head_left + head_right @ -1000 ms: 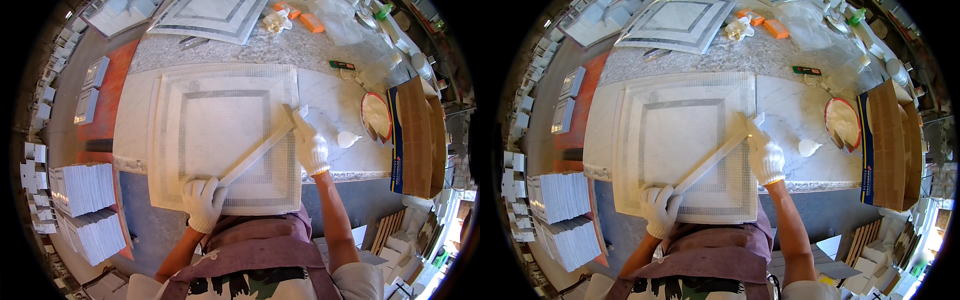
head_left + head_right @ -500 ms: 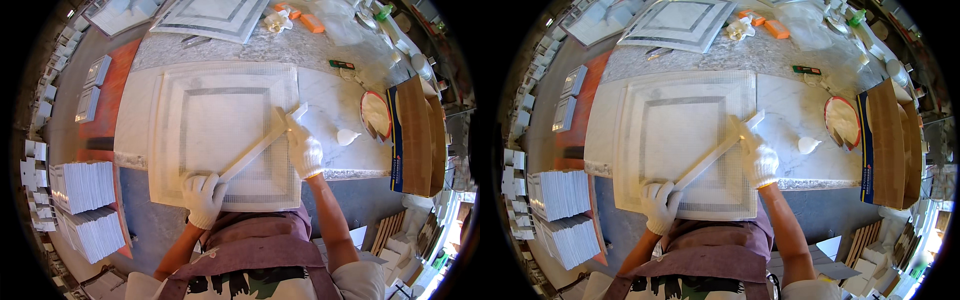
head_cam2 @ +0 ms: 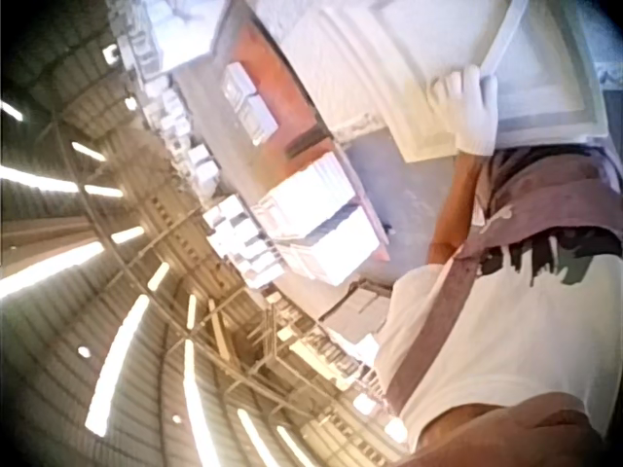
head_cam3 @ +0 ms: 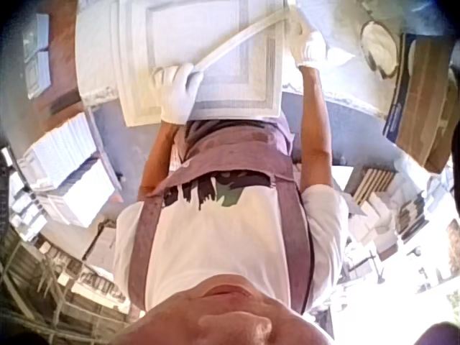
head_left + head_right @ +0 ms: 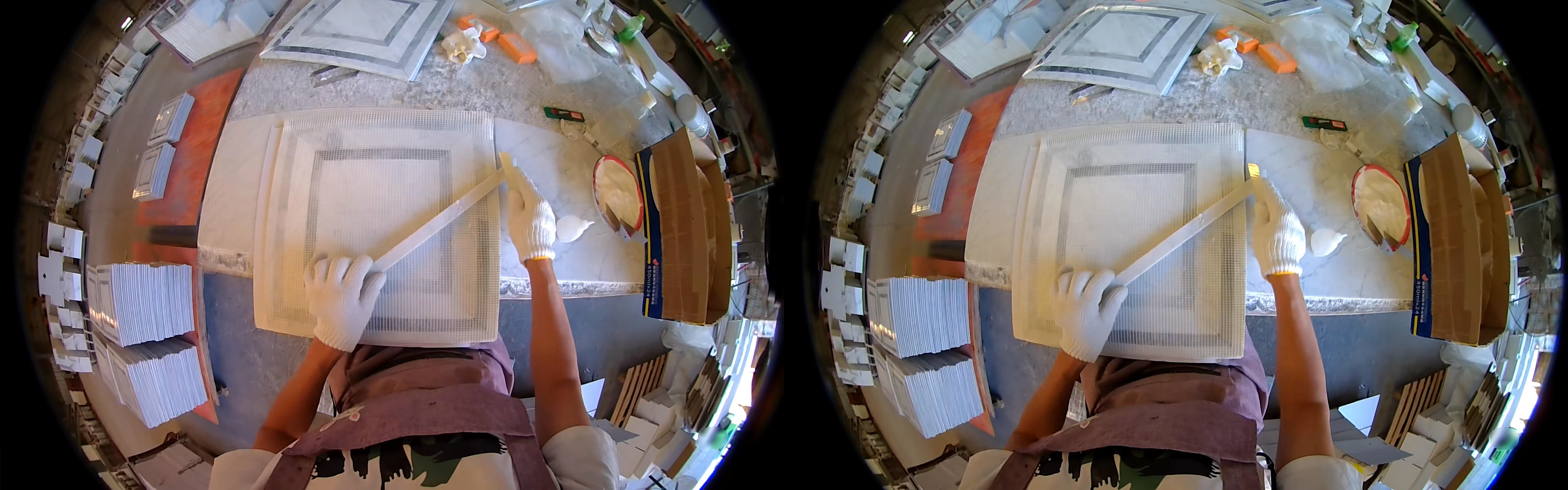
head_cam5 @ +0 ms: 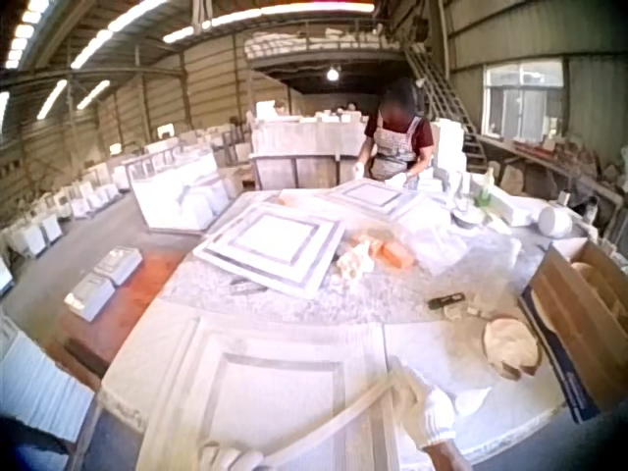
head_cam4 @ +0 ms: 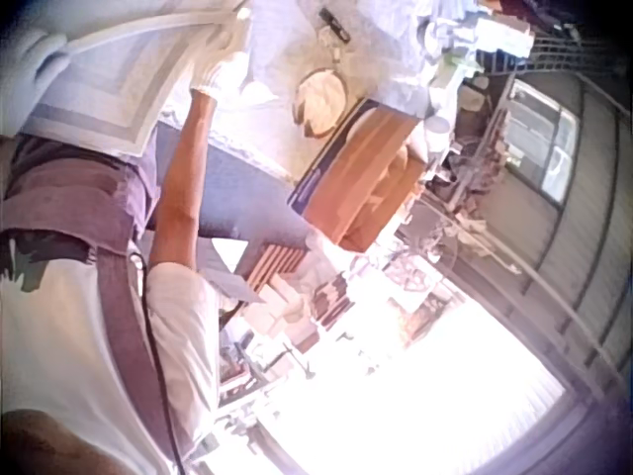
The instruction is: The person assembles a square frame by placing a white mesh sheet onto a marble-patterned board and securing it with wooden strips. They use a small hammer to tap the strips into place along the edges. The person then lifts the assembled unit to inspect it before placing it back on the workbench.
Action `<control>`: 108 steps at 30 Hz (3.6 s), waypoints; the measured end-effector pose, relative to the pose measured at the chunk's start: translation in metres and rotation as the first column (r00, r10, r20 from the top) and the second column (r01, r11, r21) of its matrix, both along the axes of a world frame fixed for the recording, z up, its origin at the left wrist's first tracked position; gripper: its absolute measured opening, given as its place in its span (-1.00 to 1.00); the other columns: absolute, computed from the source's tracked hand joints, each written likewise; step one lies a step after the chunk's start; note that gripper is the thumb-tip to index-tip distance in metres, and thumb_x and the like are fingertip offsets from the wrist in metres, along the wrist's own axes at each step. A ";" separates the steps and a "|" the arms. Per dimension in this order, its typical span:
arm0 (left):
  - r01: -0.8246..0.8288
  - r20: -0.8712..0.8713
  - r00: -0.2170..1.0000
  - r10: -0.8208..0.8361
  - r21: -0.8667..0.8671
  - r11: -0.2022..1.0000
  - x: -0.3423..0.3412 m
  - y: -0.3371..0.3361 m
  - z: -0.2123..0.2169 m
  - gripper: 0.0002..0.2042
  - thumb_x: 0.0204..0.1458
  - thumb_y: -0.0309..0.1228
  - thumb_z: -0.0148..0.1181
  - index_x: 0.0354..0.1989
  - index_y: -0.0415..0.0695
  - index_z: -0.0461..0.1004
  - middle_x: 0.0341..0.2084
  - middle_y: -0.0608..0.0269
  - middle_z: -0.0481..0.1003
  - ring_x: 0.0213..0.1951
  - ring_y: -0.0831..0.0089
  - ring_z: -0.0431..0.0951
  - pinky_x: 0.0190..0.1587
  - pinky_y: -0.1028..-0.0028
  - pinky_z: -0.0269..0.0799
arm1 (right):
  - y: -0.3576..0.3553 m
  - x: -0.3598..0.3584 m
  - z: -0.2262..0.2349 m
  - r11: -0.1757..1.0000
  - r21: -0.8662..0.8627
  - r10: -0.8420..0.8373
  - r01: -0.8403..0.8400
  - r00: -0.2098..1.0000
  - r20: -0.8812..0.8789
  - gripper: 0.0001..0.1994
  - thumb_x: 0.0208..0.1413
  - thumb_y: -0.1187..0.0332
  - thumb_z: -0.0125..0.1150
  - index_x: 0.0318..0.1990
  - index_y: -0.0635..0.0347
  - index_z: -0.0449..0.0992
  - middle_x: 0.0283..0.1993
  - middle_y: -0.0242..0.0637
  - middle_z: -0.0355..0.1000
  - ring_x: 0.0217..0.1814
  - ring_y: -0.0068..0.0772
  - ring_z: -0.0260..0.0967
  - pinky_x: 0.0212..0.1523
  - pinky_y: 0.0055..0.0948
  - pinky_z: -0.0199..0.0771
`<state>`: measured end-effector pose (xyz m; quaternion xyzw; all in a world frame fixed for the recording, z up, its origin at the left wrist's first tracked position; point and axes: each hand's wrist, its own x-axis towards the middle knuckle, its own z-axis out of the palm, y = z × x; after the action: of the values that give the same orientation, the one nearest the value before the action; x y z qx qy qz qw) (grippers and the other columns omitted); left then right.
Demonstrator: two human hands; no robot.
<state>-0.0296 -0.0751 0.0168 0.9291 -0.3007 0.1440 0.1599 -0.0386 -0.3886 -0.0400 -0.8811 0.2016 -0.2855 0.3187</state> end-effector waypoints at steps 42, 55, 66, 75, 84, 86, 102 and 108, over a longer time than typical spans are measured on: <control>-0.162 -0.057 0.986 0.158 -0.064 0.985 -0.013 0.047 -0.014 -0.73 -0.12 -0.28 0.36 -0.21 -0.01 0.58 -0.34 0.25 0.46 -0.15 0.09 0.40 0.10 0.10 0.28 | 0.094 -0.013 0.015 0.992 0.006 0.125 -0.128 0.963 -0.239 -0.58 0.20 0.35 0.07 0.23 0.05 0.43 -0.14 0.02 0.54 -0.23 0.09 0.53 -0.21 -0.15 0.53; -0.126 -0.029 0.992 0.124 -0.084 0.988 -0.014 0.050 -0.018 -0.72 -0.16 -0.30 0.38 -0.22 0.01 0.59 -0.35 0.32 0.47 -0.17 0.14 0.41 0.06 0.11 0.28 | 0.083 -0.003 0.008 0.982 -0.092 0.159 -0.167 0.983 -0.092 -0.62 0.17 0.33 0.12 0.17 -0.03 0.49 -0.28 -0.13 0.53 -0.39 -0.07 0.50 -0.38 -0.22 0.51; -0.149 -0.042 0.989 0.144 -0.134 0.980 -0.014 0.051 -0.024 -0.72 -0.18 -0.30 0.39 -0.22 0.02 0.59 -0.34 0.33 0.48 -0.18 0.16 0.42 0.00 0.14 0.29 | 0.160 -0.034 0.019 0.935 0.043 0.351 -0.353 0.896 -0.274 -0.63 0.18 0.33 0.10 0.15 -0.07 0.50 -0.23 -0.13 0.55 -0.33 -0.04 0.51 -0.33 -0.22 0.50; -0.193 0.054 0.978 0.200 -0.117 0.974 -0.021 0.059 -0.024 -0.76 -0.17 -0.30 0.39 -0.27 0.02 0.58 -0.38 0.34 0.49 -0.19 0.18 0.44 0.04 0.15 0.29 | 0.115 -0.011 0.007 0.951 -0.187 0.234 -0.246 0.969 -0.083 -0.62 0.21 0.33 0.09 0.19 0.05 0.46 -0.26 -0.21 0.56 -0.42 -0.19 0.52 -0.44 -0.34 0.53; -0.196 0.042 0.979 0.202 -0.111 0.974 -0.019 0.060 -0.028 -0.79 -0.15 -0.30 0.37 -0.31 0.02 0.57 -0.41 0.33 0.48 -0.22 0.18 0.45 0.01 0.15 0.31 | 0.209 -0.046 0.026 0.875 -0.117 0.427 -0.471 0.862 -0.274 -0.60 0.15 0.34 0.15 0.17 -0.09 0.46 -0.46 -0.31 0.44 -0.52 -0.26 0.43 -0.56 -0.27 0.42; -0.197 0.035 0.979 0.202 -0.105 0.975 -0.018 0.060 -0.026 -0.79 -0.15 -0.29 0.37 -0.30 0.02 0.57 -0.40 0.33 0.48 -0.22 0.18 0.45 0.02 0.14 0.31 | 0.204 -0.044 0.026 0.864 -0.070 0.462 -0.498 0.842 -0.277 -0.65 0.19 0.33 0.12 0.14 0.02 0.48 -0.34 -0.21 0.49 -0.40 -0.14 0.48 -0.42 -0.22 0.48; -0.197 0.089 0.973 0.214 -0.173 0.965 -0.019 0.058 -0.031 -0.80 -0.18 -0.30 0.39 -0.34 0.04 0.57 -0.42 0.36 0.47 -0.22 0.22 0.45 0.00 0.16 0.33 | 0.195 -0.045 0.018 0.903 -0.131 0.370 -0.409 0.896 -0.245 -0.62 0.17 0.33 0.13 0.16 -0.08 0.47 -0.45 -0.23 0.46 -0.53 -0.17 0.45 -0.55 -0.21 0.44; -0.197 0.080 0.974 0.213 -0.169 0.966 -0.020 0.061 -0.026 -0.79 -0.17 -0.30 0.39 -0.32 0.04 0.57 -0.39 0.37 0.49 -0.20 0.22 0.46 0.06 0.12 0.32 | 0.188 -0.042 0.021 0.877 0.012 0.466 -0.480 0.844 -0.266 -0.64 0.26 0.36 0.05 0.19 0.06 0.46 -0.01 -0.09 0.53 -0.07 -0.03 0.53 -0.13 -0.26 0.55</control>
<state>-0.0497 -0.0139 -0.0092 0.9313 -0.1977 0.2287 0.2033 -0.0807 -0.2002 -0.0194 -0.9416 0.0104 -0.0854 0.3255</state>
